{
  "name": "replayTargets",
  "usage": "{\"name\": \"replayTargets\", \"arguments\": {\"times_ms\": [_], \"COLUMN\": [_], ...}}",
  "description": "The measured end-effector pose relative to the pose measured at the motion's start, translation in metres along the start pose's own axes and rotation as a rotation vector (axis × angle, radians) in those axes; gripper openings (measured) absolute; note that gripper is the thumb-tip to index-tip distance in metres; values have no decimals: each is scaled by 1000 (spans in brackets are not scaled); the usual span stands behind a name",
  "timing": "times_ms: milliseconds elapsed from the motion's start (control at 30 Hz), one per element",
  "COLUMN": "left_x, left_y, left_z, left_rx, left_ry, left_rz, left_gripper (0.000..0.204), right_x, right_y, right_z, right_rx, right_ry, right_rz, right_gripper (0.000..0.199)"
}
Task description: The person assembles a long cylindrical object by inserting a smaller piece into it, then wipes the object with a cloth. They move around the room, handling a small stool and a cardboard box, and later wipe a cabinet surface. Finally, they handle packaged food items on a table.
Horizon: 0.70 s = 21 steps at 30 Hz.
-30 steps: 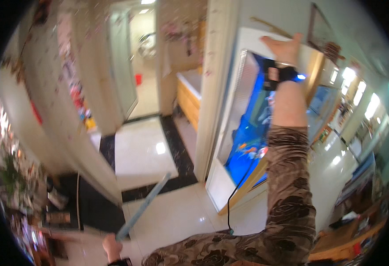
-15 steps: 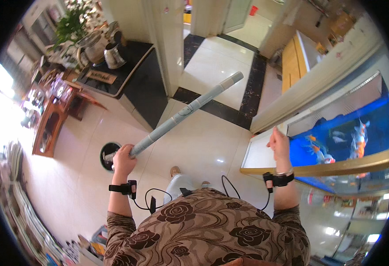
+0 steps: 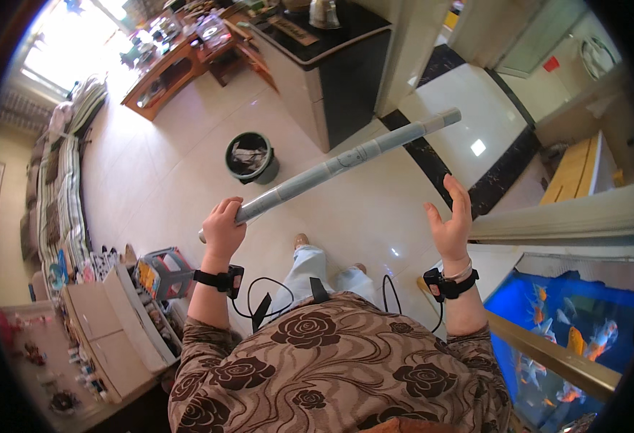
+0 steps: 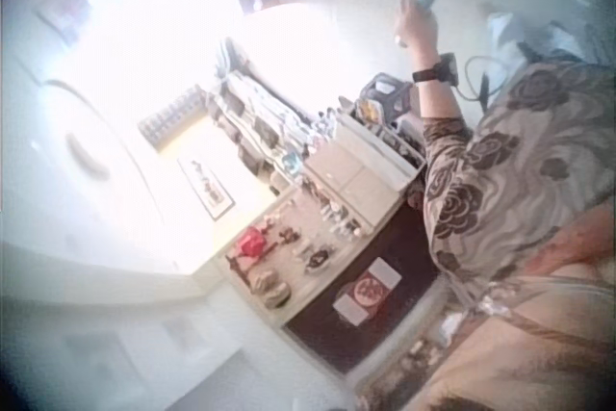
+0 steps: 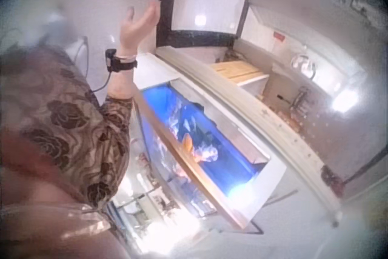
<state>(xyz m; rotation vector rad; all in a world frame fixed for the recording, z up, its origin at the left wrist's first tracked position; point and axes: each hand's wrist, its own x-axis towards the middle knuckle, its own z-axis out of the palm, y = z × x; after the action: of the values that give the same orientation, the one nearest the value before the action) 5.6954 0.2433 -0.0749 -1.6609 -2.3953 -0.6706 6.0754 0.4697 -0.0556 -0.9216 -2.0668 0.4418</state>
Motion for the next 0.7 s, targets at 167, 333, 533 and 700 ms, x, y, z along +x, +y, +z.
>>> {"name": "replayTargets", "arguments": {"times_ms": [167, 333, 533, 700], "left_x": [-28, -52, -82, -95], "left_y": [-50, -121, -199, -249], "left_z": [-21, -54, -105, -135], "left_rx": [105, 202, 358, 364], "left_ry": [87, 152, 144, 158], "left_rz": [-66, -102, -131, -143], "left_gripper": [22, 22, 18, 23], "right_x": [-2, -8, 20, 34], "right_y": [-34, -80, -172, -231], "right_z": [49, 101, 196, 270], "right_rx": [-17, 99, 119, 284], "right_ry": [-103, -469, -471, -417], "right_rz": [-48, 235, -292, -272], "right_gripper": [30, 8, 18, 28]}}
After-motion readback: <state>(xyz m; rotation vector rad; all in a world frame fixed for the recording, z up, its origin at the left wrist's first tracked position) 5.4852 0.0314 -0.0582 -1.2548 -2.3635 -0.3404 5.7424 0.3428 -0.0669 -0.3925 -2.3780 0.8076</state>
